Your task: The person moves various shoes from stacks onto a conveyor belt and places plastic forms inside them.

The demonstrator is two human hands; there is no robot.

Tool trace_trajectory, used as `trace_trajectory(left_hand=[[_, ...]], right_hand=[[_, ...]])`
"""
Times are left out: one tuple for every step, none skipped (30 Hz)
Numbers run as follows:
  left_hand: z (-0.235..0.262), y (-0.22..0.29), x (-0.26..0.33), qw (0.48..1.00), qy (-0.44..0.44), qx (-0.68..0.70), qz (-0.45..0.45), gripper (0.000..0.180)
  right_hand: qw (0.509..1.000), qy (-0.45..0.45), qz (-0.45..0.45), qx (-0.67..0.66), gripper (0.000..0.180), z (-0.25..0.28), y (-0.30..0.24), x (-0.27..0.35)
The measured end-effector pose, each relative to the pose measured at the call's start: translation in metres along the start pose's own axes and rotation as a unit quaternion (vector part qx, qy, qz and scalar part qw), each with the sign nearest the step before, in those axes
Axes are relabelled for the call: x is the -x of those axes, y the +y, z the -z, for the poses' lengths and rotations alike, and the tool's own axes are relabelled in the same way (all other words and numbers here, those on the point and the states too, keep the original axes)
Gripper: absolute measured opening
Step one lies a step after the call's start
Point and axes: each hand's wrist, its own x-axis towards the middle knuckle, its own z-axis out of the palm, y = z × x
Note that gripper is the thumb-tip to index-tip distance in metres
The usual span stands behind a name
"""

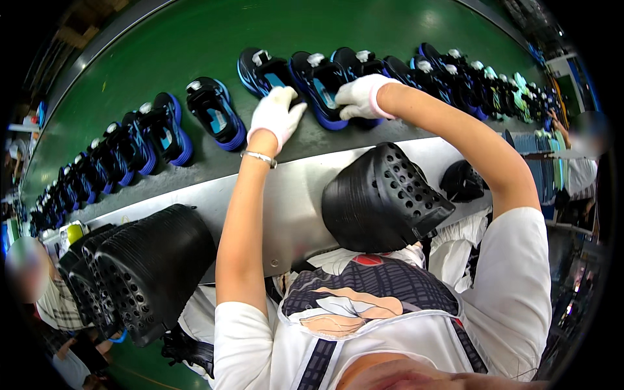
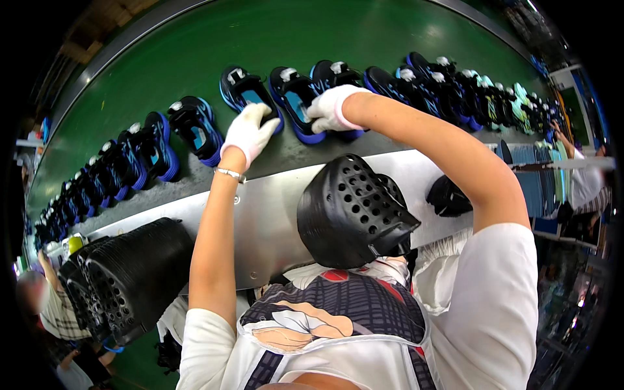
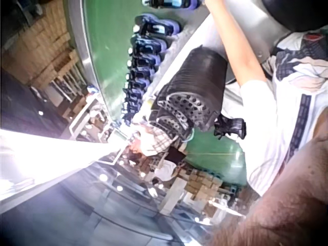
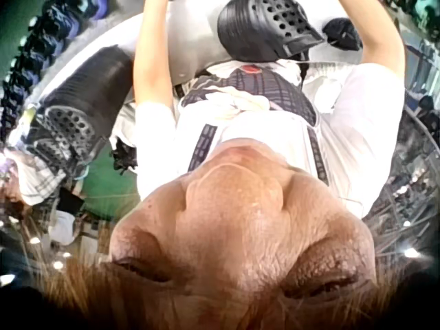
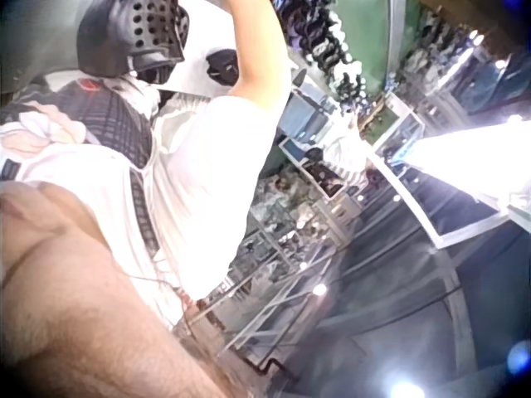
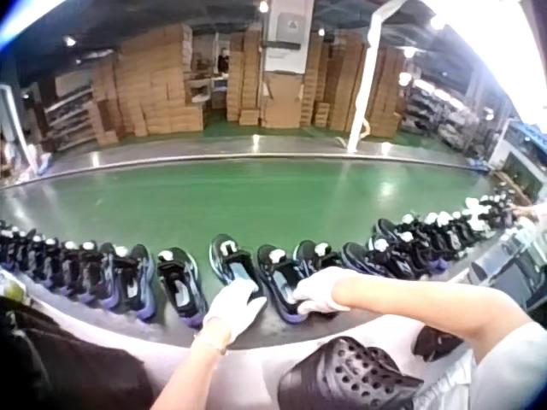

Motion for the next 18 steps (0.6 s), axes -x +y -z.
trace_trajectory(left_hand=[[-0.006,0.011,0.004,1.0,-0.013,0.01,-0.004,0.029],[-0.009,0.016,0.008,1.0,-0.023,-0.002,-0.016,0.029],[-0.014,0.02,0.01,0.999,-0.036,-0.006,-0.037,0.028],[-0.021,0.015,0.012,0.998,-0.029,-0.004,-0.051,0.027],[-0.02,0.021,0.013,0.998,-0.048,-0.005,-0.043,0.027],[-0.021,0.019,0.015,0.998,-0.055,-0.015,-0.033,0.027],[-0.022,0.012,0.015,0.996,-0.069,-0.028,-0.04,0.028],[-0.025,0.006,0.012,0.992,-0.1,-0.064,-0.034,0.029],[-0.022,0.008,0.011,0.989,-0.121,-0.081,-0.011,0.029],[-0.02,0.005,0.011,0.987,-0.124,-0.101,-0.005,0.031],[-0.021,0.003,0.007,0.985,-0.129,-0.119,-0.004,0.032],[-0.022,0.01,0.002,0.981,-0.15,-0.125,0.01,0.033],[-0.019,0.014,-0.003,0.976,-0.169,-0.132,0.027,0.034],[-0.02,0.003,-0.007,0.98,-0.173,-0.086,0.037,0.037],[-0.021,0.01,-0.013,0.973,-0.207,-0.085,0.055,0.038],[-0.022,0.005,-0.015,0.971,-0.207,-0.105,0.053,0.038],[-0.022,0.001,-0.016,0.969,-0.207,-0.125,0.052,0.038],[-0.021,0.003,-0.014,0.971,-0.198,-0.111,0.077,0.036]], right_hand=[[0.999,0.03,0.008,-0.008,0.038,-0.003,0.009,0.005],[1.0,0.021,0.015,0.008,0.038,-0.003,0.009,0.003],[0.999,0.028,0.014,0.01,0.037,-0.01,0.016,-0.001],[0.998,0.054,0.028,-0.002,0.037,-0.013,0.018,0.003],[0.998,0.061,0.004,-0.034,0.037,-0.011,0.017,0.012],[0.995,0.089,0.003,-0.042,0.037,-0.008,0.016,0.022],[0.992,0.115,-0.012,-0.044,0.036,-0.003,0.014,0.035],[0.986,0.153,-0.024,-0.058,0.035,-0.001,0.016,0.055],[0.979,0.19,-0.034,-0.07,0.035,0.003,0.017,0.076],[0.969,0.213,-0.087,-0.093,0.033,0.011,0.008,0.103],[0.954,0.235,-0.143,-0.115,0.031,0.011,0.005,0.134],[0.938,0.269,-0.186,-0.115,0.03,-0.003,0.017,0.16],[0.92,0.302,-0.225,-0.113,0.029,-0.015,0.025,0.187],[0.907,0.317,-0.252,-0.118,0.028,-0.024,0.023,0.213],[0.891,0.331,-0.287,-0.122,0.027,-0.034,0.021,0.243],[0.879,0.339,-0.318,-0.109,0.029,-0.048,0.025,0.264],[0.866,0.346,-0.348,-0.096,0.032,-0.063,0.027,0.279],[0.852,0.332,-0.382,-0.131,0.032,-0.075,0.025,0.289]])
